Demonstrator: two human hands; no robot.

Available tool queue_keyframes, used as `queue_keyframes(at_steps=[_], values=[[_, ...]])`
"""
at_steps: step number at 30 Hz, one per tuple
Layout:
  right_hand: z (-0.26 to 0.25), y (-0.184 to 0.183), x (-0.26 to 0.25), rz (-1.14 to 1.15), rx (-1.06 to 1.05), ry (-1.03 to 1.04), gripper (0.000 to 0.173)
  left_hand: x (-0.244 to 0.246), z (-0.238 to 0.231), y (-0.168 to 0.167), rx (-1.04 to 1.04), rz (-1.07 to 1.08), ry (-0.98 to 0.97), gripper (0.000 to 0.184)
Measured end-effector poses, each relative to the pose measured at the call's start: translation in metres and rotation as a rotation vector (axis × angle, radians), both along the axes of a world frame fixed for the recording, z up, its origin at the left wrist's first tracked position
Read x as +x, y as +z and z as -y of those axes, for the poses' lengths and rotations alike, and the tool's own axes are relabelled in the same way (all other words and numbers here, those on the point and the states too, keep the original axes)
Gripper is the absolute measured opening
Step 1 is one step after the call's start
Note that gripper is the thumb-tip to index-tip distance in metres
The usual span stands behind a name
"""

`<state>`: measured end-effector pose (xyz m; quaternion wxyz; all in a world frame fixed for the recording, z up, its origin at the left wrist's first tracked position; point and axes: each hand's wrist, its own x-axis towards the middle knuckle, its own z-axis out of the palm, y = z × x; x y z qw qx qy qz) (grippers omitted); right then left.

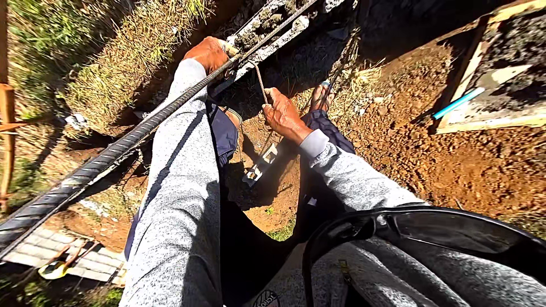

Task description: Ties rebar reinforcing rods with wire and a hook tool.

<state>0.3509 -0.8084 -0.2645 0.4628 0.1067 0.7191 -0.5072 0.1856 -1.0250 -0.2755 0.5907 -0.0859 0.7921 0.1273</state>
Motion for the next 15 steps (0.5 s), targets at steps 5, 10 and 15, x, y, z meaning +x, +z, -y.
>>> queue_keyframes(at_steps=[5, 10, 15], values=[[0.007, 0.003, 0.008, 0.407, -0.257, -0.309, 0.027, -0.003, 0.006, -0.009, 0.039, -0.056, -0.112, 0.031], [0.004, 0.007, 0.005, 0.644, -0.346, -0.334, 0.023, -0.007, -0.031, 0.029, 0.002, -0.015, -0.175, 0.030], [0.003, -0.004, 0.011, 0.651, -0.557, -0.520, 0.025, -0.023, 0.004, -0.018, -0.035, 0.010, -0.240, 0.018]])
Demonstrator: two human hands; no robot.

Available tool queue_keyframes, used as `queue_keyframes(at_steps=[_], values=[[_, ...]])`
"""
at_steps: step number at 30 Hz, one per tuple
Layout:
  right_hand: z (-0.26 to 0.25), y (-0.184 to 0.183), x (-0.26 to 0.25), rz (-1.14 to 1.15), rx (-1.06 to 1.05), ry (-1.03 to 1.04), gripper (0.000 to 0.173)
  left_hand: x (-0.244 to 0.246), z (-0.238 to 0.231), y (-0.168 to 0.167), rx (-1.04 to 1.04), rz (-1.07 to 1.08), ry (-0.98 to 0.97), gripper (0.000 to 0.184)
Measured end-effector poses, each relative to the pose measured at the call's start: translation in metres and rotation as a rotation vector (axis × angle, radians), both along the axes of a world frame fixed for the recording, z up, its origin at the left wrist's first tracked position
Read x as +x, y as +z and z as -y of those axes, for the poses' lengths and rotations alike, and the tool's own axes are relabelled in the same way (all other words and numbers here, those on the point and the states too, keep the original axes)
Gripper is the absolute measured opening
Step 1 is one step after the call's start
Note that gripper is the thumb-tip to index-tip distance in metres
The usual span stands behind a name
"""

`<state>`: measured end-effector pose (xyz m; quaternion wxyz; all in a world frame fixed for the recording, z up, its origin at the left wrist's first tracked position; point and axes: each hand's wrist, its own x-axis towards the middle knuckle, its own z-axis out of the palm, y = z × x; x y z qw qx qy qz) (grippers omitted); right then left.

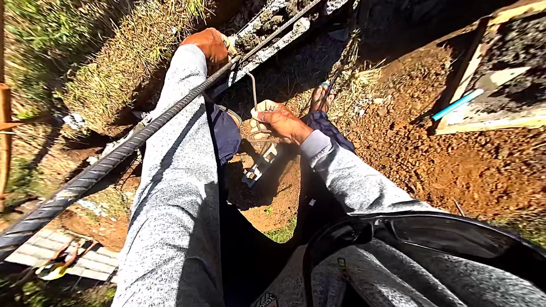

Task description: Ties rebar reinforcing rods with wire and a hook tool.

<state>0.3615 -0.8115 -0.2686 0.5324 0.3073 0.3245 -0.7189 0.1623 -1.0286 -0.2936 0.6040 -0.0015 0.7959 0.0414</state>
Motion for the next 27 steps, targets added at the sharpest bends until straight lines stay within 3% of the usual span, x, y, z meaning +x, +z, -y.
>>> queue_keyframes(at_steps=[4, 9, 15, 27], values=[[0.007, 0.001, 0.000, 0.041, -0.005, -0.058, 0.034, -0.006, -0.007, 0.003, -0.090, 0.029, -0.045, 0.020], [0.024, 0.004, -0.001, -0.212, 0.209, 0.150, 0.022, -0.013, -0.004, -0.002, -0.049, 0.017, -0.199, 0.024], [0.043, -0.002, -0.001, -0.252, 0.286, 0.128, 0.027, -0.014, -0.007, -0.003, -0.054, -0.011, -0.260, 0.027], [0.050, -0.012, 0.004, -0.220, 0.221, 0.011, 0.031, -0.004, 0.001, -0.008, 0.009, -0.028, -0.176, 0.023]])
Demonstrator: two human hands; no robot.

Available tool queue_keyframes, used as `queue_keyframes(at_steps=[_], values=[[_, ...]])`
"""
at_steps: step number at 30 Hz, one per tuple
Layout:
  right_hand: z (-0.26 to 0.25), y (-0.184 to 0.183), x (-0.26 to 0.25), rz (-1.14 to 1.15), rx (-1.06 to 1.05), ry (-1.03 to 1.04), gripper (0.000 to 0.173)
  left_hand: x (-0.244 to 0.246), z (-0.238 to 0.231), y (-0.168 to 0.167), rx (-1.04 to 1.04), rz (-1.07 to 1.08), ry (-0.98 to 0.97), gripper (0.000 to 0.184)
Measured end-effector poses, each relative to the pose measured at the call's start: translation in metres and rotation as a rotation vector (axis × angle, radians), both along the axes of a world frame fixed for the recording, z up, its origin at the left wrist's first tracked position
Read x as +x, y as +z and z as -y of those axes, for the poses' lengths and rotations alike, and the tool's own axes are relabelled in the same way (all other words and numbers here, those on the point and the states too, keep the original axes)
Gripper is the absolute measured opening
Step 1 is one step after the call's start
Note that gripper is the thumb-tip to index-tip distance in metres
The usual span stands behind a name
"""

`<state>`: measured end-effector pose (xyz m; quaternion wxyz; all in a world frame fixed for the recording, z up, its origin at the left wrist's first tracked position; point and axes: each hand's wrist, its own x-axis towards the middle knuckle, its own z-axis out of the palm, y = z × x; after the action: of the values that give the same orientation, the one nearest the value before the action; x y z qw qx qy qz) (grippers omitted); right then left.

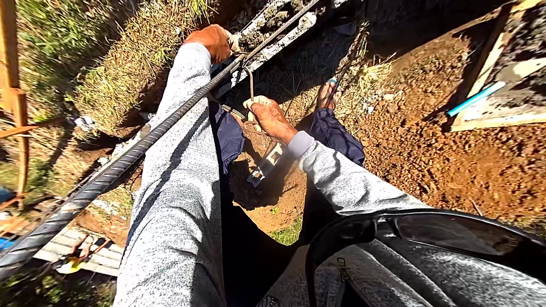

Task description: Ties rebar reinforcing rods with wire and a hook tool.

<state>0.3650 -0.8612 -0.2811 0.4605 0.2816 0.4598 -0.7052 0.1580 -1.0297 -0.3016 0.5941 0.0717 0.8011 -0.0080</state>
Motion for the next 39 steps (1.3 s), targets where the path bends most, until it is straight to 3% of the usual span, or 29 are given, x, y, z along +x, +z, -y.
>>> queue_keyframes(at_steps=[9, 13, 16, 19, 23, 26, 29, 36, 39], values=[[-0.001, -0.011, 0.001, -0.044, -0.003, -0.011, 0.030, 0.011, 0.007, 0.000, -0.024, -0.019, 0.128, 0.026], [-0.009, -0.011, -0.004, -0.069, 0.001, 0.035, 0.028, 0.036, 0.007, 0.016, -0.019, -0.031, 0.464, 0.029], [-0.014, -0.013, -0.007, -0.078, -0.006, 0.046, 0.028, 0.063, 0.014, 0.009, 0.092, -0.092, 0.714, 0.029], [-0.016, -0.017, -0.005, -0.107, 0.001, 0.066, 0.027, 0.078, 0.011, 0.003, 0.116, -0.235, 0.665, 0.035], [-0.021, -0.018, -0.008, -0.134, 0.013, 0.108, 0.028, 0.075, -0.007, 0.013, -0.032, -0.450, 0.546, 0.033], [-0.025, -0.019, -0.009, -0.137, 0.004, 0.124, 0.027, 0.084, -0.006, 0.009, -0.061, -0.525, 0.586, 0.031], [-0.027, -0.019, -0.012, -0.127, -0.003, 0.113, 0.027, 0.100, -0.002, 0.000, -0.041, -0.521, 0.866, 0.025], [-0.035, -0.021, -0.014, -0.113, -0.058, 0.118, 0.026, 0.131, -0.039, 0.000, 0.096, -0.287, 1.956, 0.016], [-0.041, -0.024, -0.018, -0.132, -0.052, 0.159, 0.025, 0.144, -0.051, -0.023, 0.201, -0.194, 2.203, 0.011]])
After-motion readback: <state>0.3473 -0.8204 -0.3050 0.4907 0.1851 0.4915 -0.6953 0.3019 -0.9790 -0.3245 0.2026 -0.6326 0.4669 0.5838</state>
